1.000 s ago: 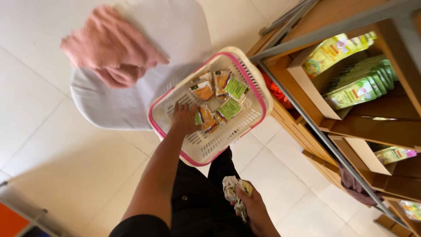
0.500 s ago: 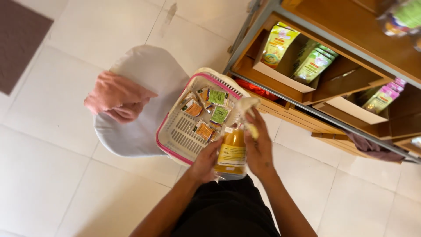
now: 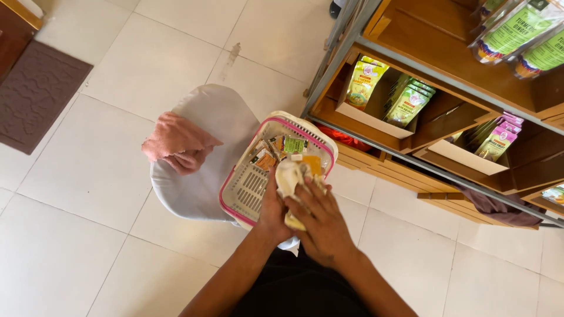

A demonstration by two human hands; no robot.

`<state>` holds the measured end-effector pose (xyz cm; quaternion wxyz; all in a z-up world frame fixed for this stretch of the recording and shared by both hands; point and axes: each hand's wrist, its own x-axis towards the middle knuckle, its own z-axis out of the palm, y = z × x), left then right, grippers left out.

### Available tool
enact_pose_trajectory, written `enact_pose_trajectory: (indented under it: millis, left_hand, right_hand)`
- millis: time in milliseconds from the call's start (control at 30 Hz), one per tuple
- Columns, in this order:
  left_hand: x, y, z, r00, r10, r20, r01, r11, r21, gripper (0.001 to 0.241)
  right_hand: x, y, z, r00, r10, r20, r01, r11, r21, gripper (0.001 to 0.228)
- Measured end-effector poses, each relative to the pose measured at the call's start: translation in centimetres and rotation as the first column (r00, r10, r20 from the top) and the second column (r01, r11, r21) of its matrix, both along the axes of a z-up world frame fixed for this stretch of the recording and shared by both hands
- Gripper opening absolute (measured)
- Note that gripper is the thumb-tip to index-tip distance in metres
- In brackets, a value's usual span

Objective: Stocking spice pouches onto a wooden shelf after wiping them with a cloth.

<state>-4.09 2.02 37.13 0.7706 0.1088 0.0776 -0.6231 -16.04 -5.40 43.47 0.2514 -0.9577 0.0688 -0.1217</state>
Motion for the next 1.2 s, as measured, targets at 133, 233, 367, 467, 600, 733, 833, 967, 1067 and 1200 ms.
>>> enact_pose_trajectory:
  millis: [133, 233, 367, 467, 600, 733, 833, 967, 1067, 1200]
  left_hand:
    - [-1.3, 0.4, 0.5, 0.997, 0.014, 0.077, -0.024, 0.991, 0.134, 0.077]
    - [-2.6, 1.4, 0.7, 0.959, -0.04, 0.281, 0.032, 0.999, 0.034, 0.07]
    - [-2.1, 1.6, 1.0, 0.992, 0.014, 0.122, -0.009, 0.999, -0.039, 0.074]
    - [-1.5, 1.6, 2.2, 0.996, 0.039, -0.084, -0.034, 0.998, 0.056, 0.079]
    - [-2.3, 2.2, 3.0, 0.979, 0.003, -0.204, 0.013, 0.997, 0.076, 0.079]
    - [-2.2, 2.0, 3.8, 0.962, -0.053, -0.267, 0.021, 0.993, -0.12, 0.076]
    - [-1.6, 2.3, 2.8, 1.0, -0.031, 0.003, 0.031, 0.996, -0.084, 0.066]
    - [-1.3, 2.3, 1.6, 0.997, -0.031, 0.068, 0.034, 0.999, -0.043, 0.051]
    - [-1.3, 2.0, 4.9, 0.973, -0.198, 0.117, 0.209, 0.973, -0.094, 0.055]
    - [-2.4, 0.6, 4.0, 0.976, -0.213, 0.041, 0.217, 0.942, -0.258, 0.064]
  right_hand:
    - [1.8, -2.9, 1.4, 0.99, -0.081, 0.118, 0.091, 0.993, -0.081, 0.062]
    - [1.0, -3.7, 1.5, 0.976, -0.17, 0.138, 0.159, 0.984, 0.083, 0.055]
    - [-0.4, -2.4, 2.5, 0.982, -0.161, 0.102, 0.145, 0.978, 0.15, 0.059]
    - [-1.4, -1.6, 3.9, 0.995, -0.053, 0.08, 0.045, 0.994, 0.1, 0.074]
    - [-2.1, -1.5, 5.8, 0.999, 0.03, 0.038, -0.033, 0.997, 0.077, 0.086]
    - [-3.3, -2.9, 5.0, 0.995, 0.019, 0.101, -0.023, 0.999, 0.039, 0.062]
    - [-4.9, -3.9, 3.7, 0.961, -0.165, 0.223, 0.103, 0.959, 0.266, 0.04]
    - [-5.2, -5.3, 4.1, 0.885, -0.444, 0.142, 0.277, 0.745, 0.606, 0.029]
    - [-4.3, -5.1, 5.3, 0.786, -0.617, -0.041, 0.466, 0.548, 0.695, 0.033]
    - [-3.7, -5.6, 5.8, 0.701, -0.644, 0.308, 0.607, 0.764, 0.218, 0.032]
